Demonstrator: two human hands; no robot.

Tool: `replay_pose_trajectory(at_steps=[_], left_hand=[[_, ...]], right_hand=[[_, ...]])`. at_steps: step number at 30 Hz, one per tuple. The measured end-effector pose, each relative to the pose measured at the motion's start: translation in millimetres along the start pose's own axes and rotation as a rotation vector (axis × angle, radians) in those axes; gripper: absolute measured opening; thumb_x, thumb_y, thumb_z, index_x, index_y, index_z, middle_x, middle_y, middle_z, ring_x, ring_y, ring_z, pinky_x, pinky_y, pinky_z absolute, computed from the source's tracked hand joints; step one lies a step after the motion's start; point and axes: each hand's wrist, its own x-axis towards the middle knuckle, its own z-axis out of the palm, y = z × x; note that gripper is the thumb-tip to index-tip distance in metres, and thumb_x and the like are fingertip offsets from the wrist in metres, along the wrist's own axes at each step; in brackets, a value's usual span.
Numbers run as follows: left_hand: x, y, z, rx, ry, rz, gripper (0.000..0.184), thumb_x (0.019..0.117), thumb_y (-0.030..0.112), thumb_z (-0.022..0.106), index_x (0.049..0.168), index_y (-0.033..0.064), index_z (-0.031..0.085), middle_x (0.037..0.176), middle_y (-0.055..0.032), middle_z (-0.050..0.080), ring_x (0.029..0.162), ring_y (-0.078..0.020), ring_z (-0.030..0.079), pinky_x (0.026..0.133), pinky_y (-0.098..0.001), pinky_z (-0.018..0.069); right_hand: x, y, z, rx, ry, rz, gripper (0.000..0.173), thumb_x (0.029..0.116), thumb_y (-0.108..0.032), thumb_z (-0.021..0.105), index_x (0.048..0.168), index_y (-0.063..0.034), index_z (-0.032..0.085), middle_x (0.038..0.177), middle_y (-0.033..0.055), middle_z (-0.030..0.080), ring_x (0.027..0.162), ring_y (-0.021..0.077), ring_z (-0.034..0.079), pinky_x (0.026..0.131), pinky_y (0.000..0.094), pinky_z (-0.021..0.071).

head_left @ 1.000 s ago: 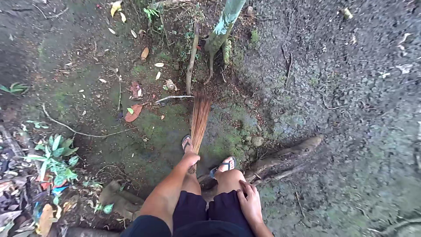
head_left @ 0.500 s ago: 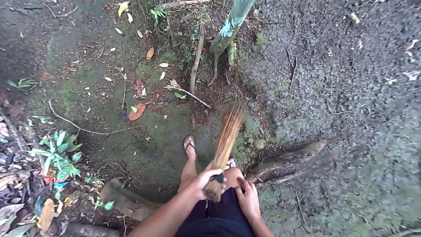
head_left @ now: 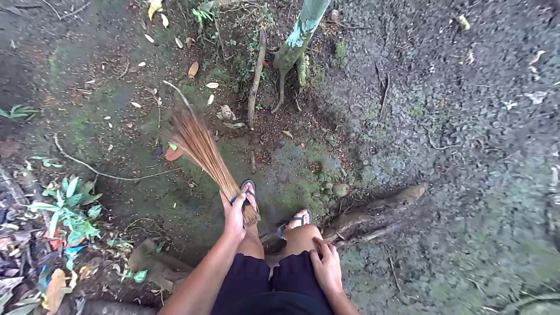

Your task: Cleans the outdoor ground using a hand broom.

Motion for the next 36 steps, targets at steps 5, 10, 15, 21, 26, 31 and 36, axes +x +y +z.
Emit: replay_pose_trajectory(at_steps=[5, 10, 15, 21, 26, 31, 36], left_hand=[[-99, 15, 18, -0.233, -0.216, -0.375, 0.045, 0.1055, 0.016, 0.041, 0.149, 0.0203, 0.029, 0.099, -0.0173, 0.065, 0.073, -0.027, 0.069, 0.062, -0.0389, 0.0605], [-86, -21, 92, -0.321, -0.53, -0.802, 0.029, 0.1064, 0.03, 0.04, 0.118, 0.0072, 0.053, 0.093, -0.0147, 0.066, 0.069, -0.0217, 0.067, 0.061, -0.0321, 0.0584], [8, -29, 116, -0.262, -0.29, -0.628, 0.025, 0.1053, 0.028, 0.044, 0.111, 0.005, 0.052, 0.083, -0.0127, 0.062, 0.065, -0.021, 0.065, 0.058, -0.0326, 0.0577], [36, -30, 45, -0.156, -0.064, -0.116, 0.074, 0.1052, 0.016, 0.049, 0.162, 0.0274, 0.003, 0.096, -0.0155, 0.06, 0.068, -0.0261, 0.067, 0.059, -0.0407, 0.0606], [-81, -20, 40, -0.183, -0.154, -0.305, 0.065, 0.1063, 0.015, 0.046, 0.16, 0.0262, 0.011, 0.099, -0.0154, 0.063, 0.073, -0.0256, 0.069, 0.065, -0.0387, 0.0614], [-128, -14, 70, -0.417, -0.441, -0.799, 0.031, 0.1056, 0.028, 0.038, 0.116, 0.0052, 0.056, 0.096, -0.0179, 0.068, 0.07, -0.0237, 0.069, 0.061, -0.034, 0.0592], [-53, -28, 70, -0.334, -0.265, -0.822, 0.033, 0.1052, 0.033, 0.042, 0.107, 0.0028, 0.056, 0.087, -0.0138, 0.064, 0.065, -0.0207, 0.065, 0.057, -0.0315, 0.0577]], right_hand=[[4, -1, 1, 0.008, -0.015, -0.011, 0.043, 0.0894, -0.022, 0.057, 0.128, -0.0057, 0.07, 0.132, 0.0223, 0.062, 0.125, 0.0415, 0.056, 0.105, 0.0595, 0.0438], [2, -13, -5, -0.021, -0.02, -0.005, 0.04, 0.0911, -0.019, 0.06, 0.126, -0.0017, 0.069, 0.132, 0.0253, 0.062, 0.124, 0.0443, 0.057, 0.104, 0.061, 0.0447], [-3, 2, 1, -0.033, -0.023, 0.003, 0.043, 0.0893, -0.021, 0.058, 0.127, -0.0059, 0.07, 0.133, 0.0239, 0.061, 0.124, 0.0433, 0.056, 0.104, 0.0604, 0.0448], [-10, 10, 3, 0.034, 0.027, 0.021, 0.044, 0.0884, -0.023, 0.057, 0.127, -0.0053, 0.07, 0.132, 0.0233, 0.061, 0.124, 0.0431, 0.057, 0.103, 0.0618, 0.0444], [-9, 3, 3, 0.058, 0.02, 0.043, 0.043, 0.0894, -0.021, 0.059, 0.128, -0.0061, 0.07, 0.133, 0.0217, 0.062, 0.124, 0.0418, 0.057, 0.104, 0.0599, 0.0447], [-5, -6, -3, 0.039, 0.016, 0.04, 0.043, 0.092, -0.022, 0.055, 0.128, -0.0029, 0.069, 0.133, 0.0237, 0.061, 0.125, 0.0424, 0.057, 0.105, 0.0595, 0.0442], [-1, -7, -6, 0.011, -0.025, 0.076, 0.043, 0.0912, -0.02, 0.059, 0.131, -0.0066, 0.068, 0.137, 0.022, 0.059, 0.127, 0.0412, 0.055, 0.105, 0.0587, 0.0439]])
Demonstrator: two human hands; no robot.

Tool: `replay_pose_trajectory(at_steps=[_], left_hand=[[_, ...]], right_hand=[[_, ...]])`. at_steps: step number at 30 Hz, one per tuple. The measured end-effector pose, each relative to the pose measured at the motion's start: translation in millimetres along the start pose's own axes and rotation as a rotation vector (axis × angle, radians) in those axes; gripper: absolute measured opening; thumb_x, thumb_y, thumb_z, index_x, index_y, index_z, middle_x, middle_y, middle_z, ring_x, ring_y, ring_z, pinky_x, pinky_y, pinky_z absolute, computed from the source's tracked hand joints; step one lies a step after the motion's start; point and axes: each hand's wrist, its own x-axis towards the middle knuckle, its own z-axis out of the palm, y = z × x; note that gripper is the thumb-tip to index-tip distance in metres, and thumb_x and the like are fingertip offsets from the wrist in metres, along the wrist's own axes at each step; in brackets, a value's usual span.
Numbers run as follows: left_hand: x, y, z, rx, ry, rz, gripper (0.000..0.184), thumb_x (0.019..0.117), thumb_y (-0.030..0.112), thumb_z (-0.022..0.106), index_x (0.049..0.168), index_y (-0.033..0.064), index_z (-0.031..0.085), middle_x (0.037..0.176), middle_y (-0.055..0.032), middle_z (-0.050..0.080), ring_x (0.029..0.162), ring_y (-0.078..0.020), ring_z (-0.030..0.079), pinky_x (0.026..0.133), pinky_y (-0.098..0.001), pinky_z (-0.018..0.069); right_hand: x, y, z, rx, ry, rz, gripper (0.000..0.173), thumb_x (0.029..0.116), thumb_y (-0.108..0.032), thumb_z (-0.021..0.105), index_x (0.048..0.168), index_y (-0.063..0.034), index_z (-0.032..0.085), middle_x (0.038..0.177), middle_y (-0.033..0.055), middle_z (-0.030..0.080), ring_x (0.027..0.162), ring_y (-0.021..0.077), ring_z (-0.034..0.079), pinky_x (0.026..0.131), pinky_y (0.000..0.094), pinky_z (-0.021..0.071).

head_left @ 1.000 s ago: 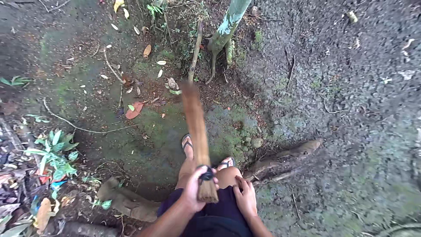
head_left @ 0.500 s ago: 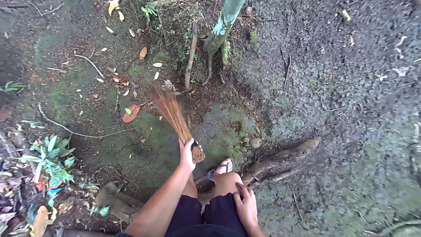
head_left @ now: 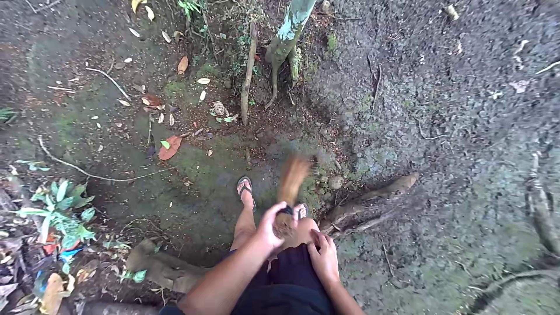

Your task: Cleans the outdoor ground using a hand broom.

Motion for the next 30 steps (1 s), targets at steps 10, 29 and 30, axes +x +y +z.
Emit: replay_pose_trajectory(at_steps=[10, 29, 30], left_hand=[[-64, 13, -66, 0.29, 0.245, 0.699, 0.087, 0.1013, 0.01, 0.051, 0.163, 0.0314, -0.007, 0.103, -0.0181, 0.061, 0.073, -0.0288, 0.069, 0.064, -0.0429, 0.0625], [-57, 57, -106, 0.346, 0.291, 0.441, 0.051, 0.1067, 0.02, 0.043, 0.155, 0.0197, 0.026, 0.097, -0.0153, 0.064, 0.072, -0.0245, 0.067, 0.061, -0.037, 0.0588], [-70, 48, -108, 0.397, 0.301, 0.471, 0.062, 0.1053, 0.019, 0.045, 0.16, 0.0237, 0.016, 0.099, -0.0152, 0.064, 0.074, -0.0252, 0.068, 0.063, -0.0384, 0.06]], right_hand=[[3, 7, 1, 0.016, 0.045, -0.045, 0.043, 0.0904, -0.02, 0.058, 0.129, -0.0048, 0.069, 0.134, 0.0223, 0.061, 0.127, 0.0415, 0.055, 0.106, 0.059, 0.0433], [-4, 10, -3, 0.028, 0.026, 0.011, 0.044, 0.0902, -0.021, 0.057, 0.13, -0.0066, 0.068, 0.134, 0.0219, 0.06, 0.126, 0.0409, 0.055, 0.104, 0.0584, 0.0445], [-4, 9, -2, 0.034, 0.029, 0.012, 0.044, 0.0902, -0.021, 0.058, 0.13, -0.0069, 0.068, 0.135, 0.0218, 0.06, 0.126, 0.0407, 0.055, 0.105, 0.0587, 0.0444]])
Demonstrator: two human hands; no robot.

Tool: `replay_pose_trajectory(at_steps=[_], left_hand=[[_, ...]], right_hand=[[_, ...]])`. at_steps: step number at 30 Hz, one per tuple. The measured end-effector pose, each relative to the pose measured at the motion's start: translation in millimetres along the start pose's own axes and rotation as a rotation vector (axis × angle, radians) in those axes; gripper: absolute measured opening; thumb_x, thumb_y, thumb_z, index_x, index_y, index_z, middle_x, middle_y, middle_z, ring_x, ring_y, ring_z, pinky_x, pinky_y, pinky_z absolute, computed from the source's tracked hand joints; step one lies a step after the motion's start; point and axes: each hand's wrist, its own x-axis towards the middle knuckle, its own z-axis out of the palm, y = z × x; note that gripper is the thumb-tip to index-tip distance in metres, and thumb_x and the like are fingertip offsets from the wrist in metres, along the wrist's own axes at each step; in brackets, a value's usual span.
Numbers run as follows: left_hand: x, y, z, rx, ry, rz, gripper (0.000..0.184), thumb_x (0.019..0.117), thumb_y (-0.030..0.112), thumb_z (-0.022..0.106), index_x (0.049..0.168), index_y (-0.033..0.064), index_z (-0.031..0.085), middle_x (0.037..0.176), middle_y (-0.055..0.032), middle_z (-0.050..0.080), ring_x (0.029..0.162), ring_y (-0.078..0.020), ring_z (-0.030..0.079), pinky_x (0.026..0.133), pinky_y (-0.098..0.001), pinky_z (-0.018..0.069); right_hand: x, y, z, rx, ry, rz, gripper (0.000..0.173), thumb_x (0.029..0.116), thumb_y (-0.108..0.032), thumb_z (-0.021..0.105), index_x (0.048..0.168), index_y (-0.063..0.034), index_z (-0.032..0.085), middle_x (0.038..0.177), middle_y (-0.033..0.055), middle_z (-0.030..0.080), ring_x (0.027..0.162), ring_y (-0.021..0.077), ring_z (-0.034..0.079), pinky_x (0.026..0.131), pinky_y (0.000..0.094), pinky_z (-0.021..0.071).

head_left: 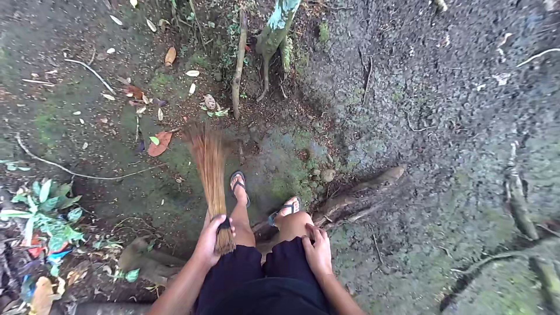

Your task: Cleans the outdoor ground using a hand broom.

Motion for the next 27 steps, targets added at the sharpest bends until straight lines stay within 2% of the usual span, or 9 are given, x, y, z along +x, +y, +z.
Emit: replay_pose_trajectory(at_steps=[3, 5, 7, 8, 13, 18, 21, 24, 27], left_hand=[[-43, -5, 2, 0.013, -0.023, 0.021, 0.078, 0.1029, 0.019, 0.048, 0.162, 0.0287, -0.001, 0.101, -0.0153, 0.063, 0.075, -0.0264, 0.07, 0.064, -0.04, 0.0621], [-69, -7, 14, -0.067, -0.115, -0.071, 0.059, 0.1034, 0.02, 0.043, 0.156, 0.0229, 0.018, 0.103, -0.0153, 0.066, 0.075, -0.0245, 0.07, 0.064, -0.0365, 0.0611], [-82, -7, 33, -0.198, -0.26, -0.252, 0.03, 0.1043, 0.024, 0.038, 0.13, 0.0122, 0.047, 0.101, -0.0163, 0.069, 0.072, -0.023, 0.071, 0.061, -0.0334, 0.0612], [-80, -9, 45, -0.232, -0.342, -0.361, 0.031, 0.1044, 0.027, 0.038, 0.121, 0.0074, 0.055, 0.101, -0.0173, 0.07, 0.071, -0.0225, 0.071, 0.061, -0.0324, 0.0609], [-2, -15, 111, -0.089, -0.494, -0.625, 0.038, 0.1059, 0.036, 0.04, 0.112, 0.0036, 0.059, 0.093, -0.0141, 0.067, 0.067, -0.0193, 0.066, 0.058, -0.0296, 0.0576], [79, 2, 102, -0.04, -0.18, -0.274, 0.025, 0.1059, 0.026, 0.046, 0.117, 0.0049, 0.053, 0.089, -0.0152, 0.064, 0.067, -0.023, 0.065, 0.058, -0.0349, 0.0576], [42, -17, 97, 0.041, -0.217, -0.177, 0.044, 0.1069, 0.022, 0.047, 0.149, 0.017, 0.034, 0.096, -0.0145, 0.064, 0.072, -0.0248, 0.067, 0.062, -0.0375, 0.0591], [-27, -30, 111, 0.031, -0.3, -0.265, 0.055, 0.1063, 0.019, 0.043, 0.157, 0.0216, 0.021, 0.099, -0.0146, 0.065, 0.073, -0.025, 0.069, 0.063, -0.0373, 0.0604], [-59, -31, 132, -0.062, -0.459, -0.475, 0.032, 0.1061, 0.024, 0.039, 0.136, 0.0133, 0.044, 0.098, -0.0162, 0.068, 0.071, -0.0236, 0.069, 0.061, -0.0345, 0.0599]], right_hand=[[-1, -1, 3, 0.011, 0.003, 0.002, 0.044, 0.0904, -0.021, 0.058, 0.131, -0.0072, 0.068, 0.135, 0.0215, 0.06, 0.125, 0.0407, 0.056, 0.104, 0.0586, 0.045], [0, -2, 4, 0.018, 0.005, -0.007, 0.044, 0.0903, -0.02, 0.058, 0.13, -0.0063, 0.068, 0.135, 0.0219, 0.06, 0.125, 0.041, 0.056, 0.103, 0.0588, 0.0447], [-1, -4, 6, 0.023, 0.004, -0.004, 0.043, 0.09, -0.02, 0.058, 0.13, -0.0061, 0.068, 0.134, 0.0218, 0.061, 0.125, 0.041, 0.056, 0.104, 0.0587, 0.0447], [-2, -4, 6, 0.022, 0.005, -0.003, 0.043, 0.0898, -0.019, 0.059, 0.13, -0.0061, 0.068, 0.134, 0.0218, 0.061, 0.125, 0.0408, 0.056, 0.104, 0.0584, 0.045], [-6, -3, 9, 0.022, 0.006, -0.003, 0.044, 0.0893, -0.02, 0.059, 0.131, -0.0061, 0.068, 0.135, 0.022, 0.06, 0.127, 0.0396, 0.056, 0.106, 0.0571, 0.0446], [-14, 9, 7, 0.048, 0.03, 0.018, 0.044, 0.0893, -0.022, 0.058, 0.13, -0.0069, 0.069, 0.134, 0.021, 0.061, 0.124, 0.0396, 0.057, 0.104, 0.058, 0.0447], [-15, 17, 9, 0.098, 0.07, 0.024, 0.044, 0.0889, -0.021, 0.058, 0.128, -0.0053, 0.069, 0.133, 0.021, 0.062, 0.124, 0.0395, 0.057, 0.104, 0.0586, 0.0448], [-16, 15, 11, 0.126, 0.078, 0.03, 0.044, 0.0881, -0.02, 0.059, 0.129, -0.0056, 0.069, 0.133, 0.0203, 0.062, 0.125, 0.039, 0.056, 0.104, 0.0572, 0.0451], [-18, 15, 10, 0.125, 0.071, 0.034, 0.045, 0.0884, -0.021, 0.059, 0.129, -0.0056, 0.069, 0.134, 0.0199, 0.061, 0.125, 0.0387, 0.056, 0.104, 0.057, 0.0451]])
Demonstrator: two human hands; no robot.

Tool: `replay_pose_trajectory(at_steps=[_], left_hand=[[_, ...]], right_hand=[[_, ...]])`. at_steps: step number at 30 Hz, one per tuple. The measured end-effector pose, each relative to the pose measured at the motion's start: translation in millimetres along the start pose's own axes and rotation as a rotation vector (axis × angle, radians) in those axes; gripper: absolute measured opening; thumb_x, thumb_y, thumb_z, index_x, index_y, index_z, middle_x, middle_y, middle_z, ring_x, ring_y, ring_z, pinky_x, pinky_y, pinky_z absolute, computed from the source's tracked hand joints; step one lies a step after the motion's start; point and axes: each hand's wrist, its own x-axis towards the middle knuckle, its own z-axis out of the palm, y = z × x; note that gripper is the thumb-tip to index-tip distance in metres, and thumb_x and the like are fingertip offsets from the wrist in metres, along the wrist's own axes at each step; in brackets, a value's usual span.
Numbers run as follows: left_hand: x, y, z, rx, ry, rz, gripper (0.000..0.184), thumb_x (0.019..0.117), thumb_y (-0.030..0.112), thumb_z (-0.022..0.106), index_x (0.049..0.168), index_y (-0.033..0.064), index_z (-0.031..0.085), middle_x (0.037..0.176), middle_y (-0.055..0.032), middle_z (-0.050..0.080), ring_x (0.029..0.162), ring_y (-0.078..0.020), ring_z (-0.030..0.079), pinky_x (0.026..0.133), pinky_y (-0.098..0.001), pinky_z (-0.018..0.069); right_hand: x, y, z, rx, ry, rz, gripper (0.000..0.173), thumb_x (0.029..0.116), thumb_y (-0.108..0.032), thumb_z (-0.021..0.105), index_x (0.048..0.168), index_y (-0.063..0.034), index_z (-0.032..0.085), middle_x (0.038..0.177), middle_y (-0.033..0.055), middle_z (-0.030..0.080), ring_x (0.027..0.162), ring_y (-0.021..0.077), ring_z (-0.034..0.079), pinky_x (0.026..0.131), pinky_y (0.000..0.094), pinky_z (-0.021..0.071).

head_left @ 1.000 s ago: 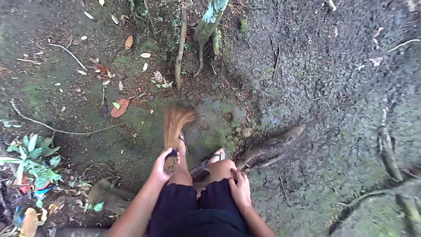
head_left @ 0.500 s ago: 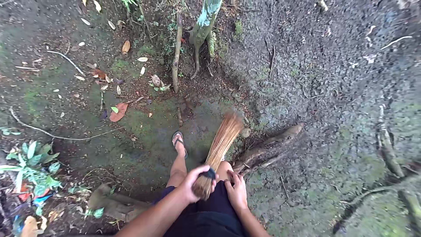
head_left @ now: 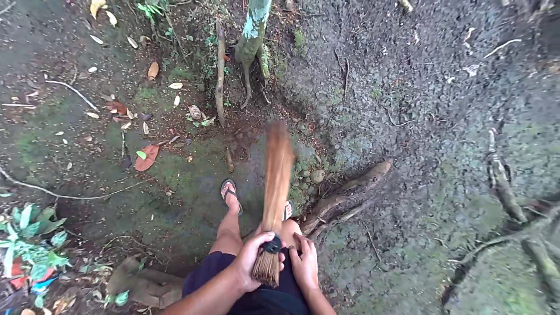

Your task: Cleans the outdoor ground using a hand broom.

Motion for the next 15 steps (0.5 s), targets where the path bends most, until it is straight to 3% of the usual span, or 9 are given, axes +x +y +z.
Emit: replay_pose_trajectory(at_steps=[2, 3, 5, 8, 10, 12, 15], left_hand=[[21, 18, 22, 0.03, -0.099, -0.131, 0.031, 0.1058, 0.032, 0.039, 0.115, 0.0086, 0.058, 0.094, -0.0133, 0.068, 0.068, -0.0195, 0.067, 0.059, -0.0311, 0.0577], [42, 34, 34, 0.082, -0.118, -0.177, 0.034, 0.1051, 0.035, 0.04, 0.108, 0.0075, 0.06, 0.091, -0.0109, 0.066, 0.066, -0.0174, 0.065, 0.058, -0.0294, 0.0566], [96, 66, 53, 0.185, -0.112, -0.171, 0.034, 0.1054, 0.036, 0.042, 0.106, 0.0062, 0.058, 0.087, -0.0093, 0.063, 0.067, -0.0162, 0.064, 0.059, -0.0282, 0.0563], [167, 89, 73, 0.197, 0.033, 0.104, 0.028, 0.1055, 0.029, 0.048, 0.116, 0.0043, 0.053, 0.087, -0.013, 0.063, 0.067, -0.0209, 0.064, 0.059, -0.0328, 0.0564], [173, 70, 81, 0.12, 0.021, 0.19, 0.032, 0.1058, 0.027, 0.047, 0.131, 0.0073, 0.045, 0.089, -0.0137, 0.063, 0.068, -0.0223, 0.065, 0.06, -0.0349, 0.0575], [137, 20, 92, 0.108, -0.036, 0.109, 0.038, 0.1048, 0.025, 0.048, 0.139, 0.0135, 0.039, 0.089, -0.0125, 0.063, 0.067, -0.0217, 0.064, 0.059, -0.0349, 0.0568], [87, -34, 110, 0.094, -0.077, -0.037, 0.062, 0.104, 0.023, 0.054, 0.157, 0.0264, 0.023, 0.094, -0.0138, 0.062, 0.069, -0.024, 0.066, 0.06, -0.0362, 0.0581]], right_hand=[[1, -1, -1, 0.003, 0.004, -0.014, 0.045, 0.0887, -0.021, 0.059, 0.129, -0.0037, 0.069, 0.134, 0.022, 0.061, 0.125, 0.0408, 0.056, 0.105, 0.0591, 0.0449], [1, 0, -1, 0.003, 0.006, -0.018, 0.045, 0.0888, -0.021, 0.059, 0.129, -0.0037, 0.069, 0.133, 0.022, 0.061, 0.125, 0.0408, 0.057, 0.105, 0.0591, 0.045], [0, 4, 0, -0.004, 0.005, -0.015, 0.044, 0.0878, -0.021, 0.06, 0.128, -0.0056, 0.069, 0.133, 0.0206, 0.062, 0.124, 0.0398, 0.057, 0.103, 0.0581, 0.0458], [-3, 10, 0, -0.008, 0.015, -0.024, 0.044, 0.0875, -0.02, 0.06, 0.127, -0.0054, 0.07, 0.132, 0.021, 0.062, 0.125, 0.0405, 0.057, 0.104, 0.0592, 0.0453], [-7, 16, -3, -0.003, 0.044, -0.014, 0.043, 0.0875, -0.02, 0.059, 0.127, -0.0048, 0.07, 0.131, 0.0213, 0.063, 0.124, 0.0408, 0.057, 0.103, 0.0598, 0.0453], [-10, 17, -10, 0.005, 0.047, 0.026, 0.043, 0.089, -0.022, 0.059, 0.125, -0.0016, 0.07, 0.131, 0.0244, 0.062, 0.125, 0.0427, 0.056, 0.105, 0.0612, 0.0439], [-13, -9, -30, -0.054, -0.069, 0.13, 0.053, 0.0971, -0.035, 0.058, 0.128, 0.0073, 0.063, 0.133, 0.0302, 0.061, 0.131, 0.0435, 0.054, 0.113, 0.0598, 0.0384]])
